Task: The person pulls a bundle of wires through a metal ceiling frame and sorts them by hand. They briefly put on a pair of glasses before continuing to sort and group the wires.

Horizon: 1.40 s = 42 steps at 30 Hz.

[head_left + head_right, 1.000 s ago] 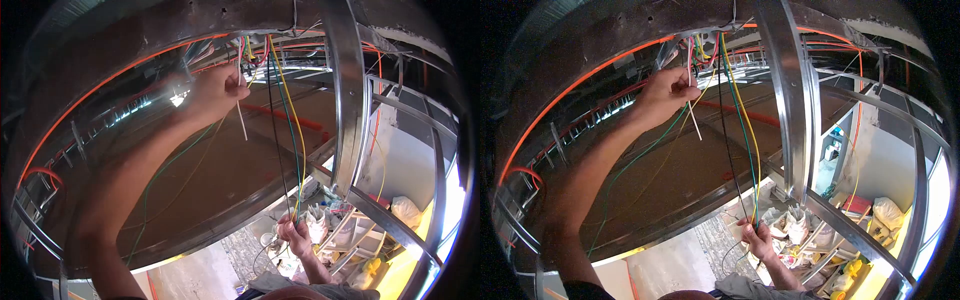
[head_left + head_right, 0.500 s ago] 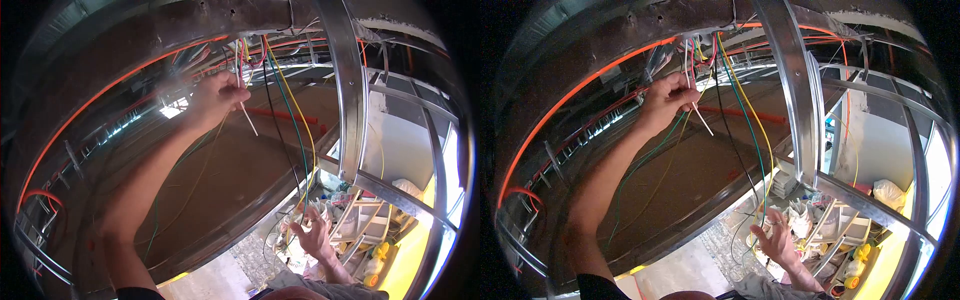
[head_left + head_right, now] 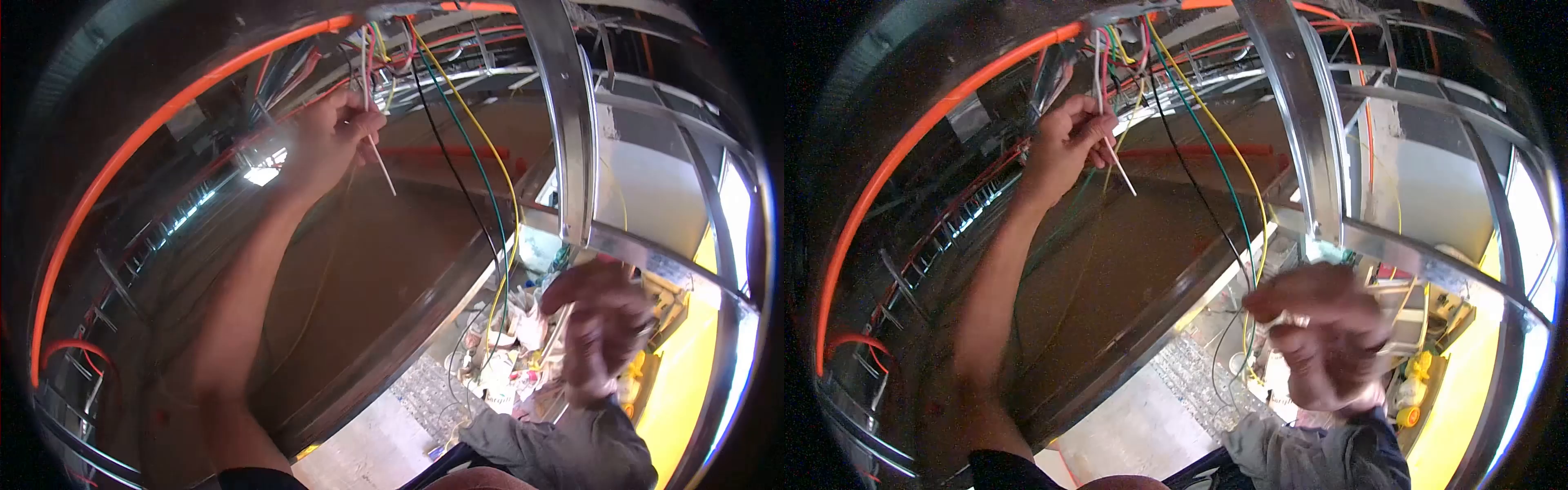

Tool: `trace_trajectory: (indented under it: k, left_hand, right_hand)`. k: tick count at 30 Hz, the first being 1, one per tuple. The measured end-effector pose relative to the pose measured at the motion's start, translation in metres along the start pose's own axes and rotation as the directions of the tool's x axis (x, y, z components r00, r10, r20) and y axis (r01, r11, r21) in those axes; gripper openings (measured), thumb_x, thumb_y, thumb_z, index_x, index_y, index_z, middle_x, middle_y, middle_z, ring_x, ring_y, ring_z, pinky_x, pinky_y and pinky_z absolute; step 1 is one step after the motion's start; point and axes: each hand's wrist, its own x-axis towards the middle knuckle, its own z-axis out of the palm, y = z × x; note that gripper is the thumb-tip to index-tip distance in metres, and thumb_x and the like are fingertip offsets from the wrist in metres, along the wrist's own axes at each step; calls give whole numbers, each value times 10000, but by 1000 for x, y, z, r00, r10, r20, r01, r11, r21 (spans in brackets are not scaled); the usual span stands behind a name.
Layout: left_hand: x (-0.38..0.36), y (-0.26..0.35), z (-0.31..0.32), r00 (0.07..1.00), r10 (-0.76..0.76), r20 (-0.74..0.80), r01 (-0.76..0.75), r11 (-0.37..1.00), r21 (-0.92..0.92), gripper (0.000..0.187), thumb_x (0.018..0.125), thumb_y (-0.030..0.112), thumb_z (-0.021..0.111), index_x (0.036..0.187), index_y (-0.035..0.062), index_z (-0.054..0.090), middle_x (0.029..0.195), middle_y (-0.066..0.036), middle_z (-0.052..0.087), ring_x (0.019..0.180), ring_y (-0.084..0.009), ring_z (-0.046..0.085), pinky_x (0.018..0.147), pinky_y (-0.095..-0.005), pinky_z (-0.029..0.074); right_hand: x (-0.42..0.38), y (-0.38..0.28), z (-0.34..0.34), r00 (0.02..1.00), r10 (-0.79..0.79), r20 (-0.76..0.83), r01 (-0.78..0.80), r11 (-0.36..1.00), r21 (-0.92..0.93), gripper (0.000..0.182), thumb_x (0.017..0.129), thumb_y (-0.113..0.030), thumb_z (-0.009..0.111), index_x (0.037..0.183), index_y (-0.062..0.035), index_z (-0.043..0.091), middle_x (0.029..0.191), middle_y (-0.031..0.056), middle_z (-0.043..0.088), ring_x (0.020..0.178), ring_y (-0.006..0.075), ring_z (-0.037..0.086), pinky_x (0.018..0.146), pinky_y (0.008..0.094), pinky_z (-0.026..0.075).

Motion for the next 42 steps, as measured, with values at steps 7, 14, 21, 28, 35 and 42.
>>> trace_trajectory:
  k: [7, 14, 21, 28, 35, 42]
  left_hand:
    - [-5, -4, 3, 1000, -2, -16, 2, 1000, 8, 141, 975, 171, 592, 1006, 33, 598, 768, -19, 619, 648, -83, 626, 557, -208, 478]
    - [-8, -7, -5, 1000, -7, -11, 8, 1000, 4, 159, 958, 178, 613, 1011, 29, 603, 788, -25, 640, 677, -87, 623, 587, -226, 477]
    - [-7, -2, -10, 999, -50, -18, 51, 996, 74, 169, 904, 179, 630, 956, 20, 612, 770, -33, 637, 682, -92, 617, 608, -248, 498]
    - [-5, -7, -15, 1000, -23, 16, 20, 990, 141, 137, 958, 169, 600, 1021, 47, 605, 801, -3, 638, 688, -72, 611, 579, -215, 461]
    - [-6, -8, -14, 997, -79, -17, 80, 994, 68, 140, 961, 160, 600, 1029, 38, 602, 797, -12, 638, 690, -66, 600, 581, -211, 458]
    - [-9, -1, -20, 998, -68, 1, 67, 995, 68, 129, 948, 129, 613, 1028, 29, 600, 803, -16, 639, 675, -66, 590, 572, -219, 455]
  right_hand:
    - [74, -34, -51, 823, -566, -43, 548, 812, -202, 346, 943, -421, 614, 1209, -200, 625, 1363, 153, 539, 1167, 306, 572, 910, 387, 476]
    - [71, -39, -60, 835, -545, -79, 509, 819, -265, 328, 928, -375, 638, 1180, -164, 631, 1282, 157, 572, 1132, 299, 589, 898, 394, 492]
    - [70, -37, -66, 827, -556, -85, 519, 812, -267, 311, 913, -328, 662, 1151, -129, 636, 1202, 160, 604, 1098, 292, 605, 885, 401, 507]
    - [69, -39, -67, 834, -545, -90, 510, 822, -254, 295, 898, -282, 686, 1122, -93, 642, 1121, 164, 636, 1063, 285, 622, 872, 408, 523]
    - [26, -36, -16, 996, -80, -32, 83, 988, 129, 281, 884, -236, 711, 1092, -58, 648, 1041, 167, 668, 1028, 278, 639, 860, 414, 539]
    - [-95, -6, 29, 437, -334, 835, -802, 276, 530, 401, 958, -184, 610, 1305, 7, 550, 1331, 204, 541, 1250, 338, 500, 1024, 445, 412]
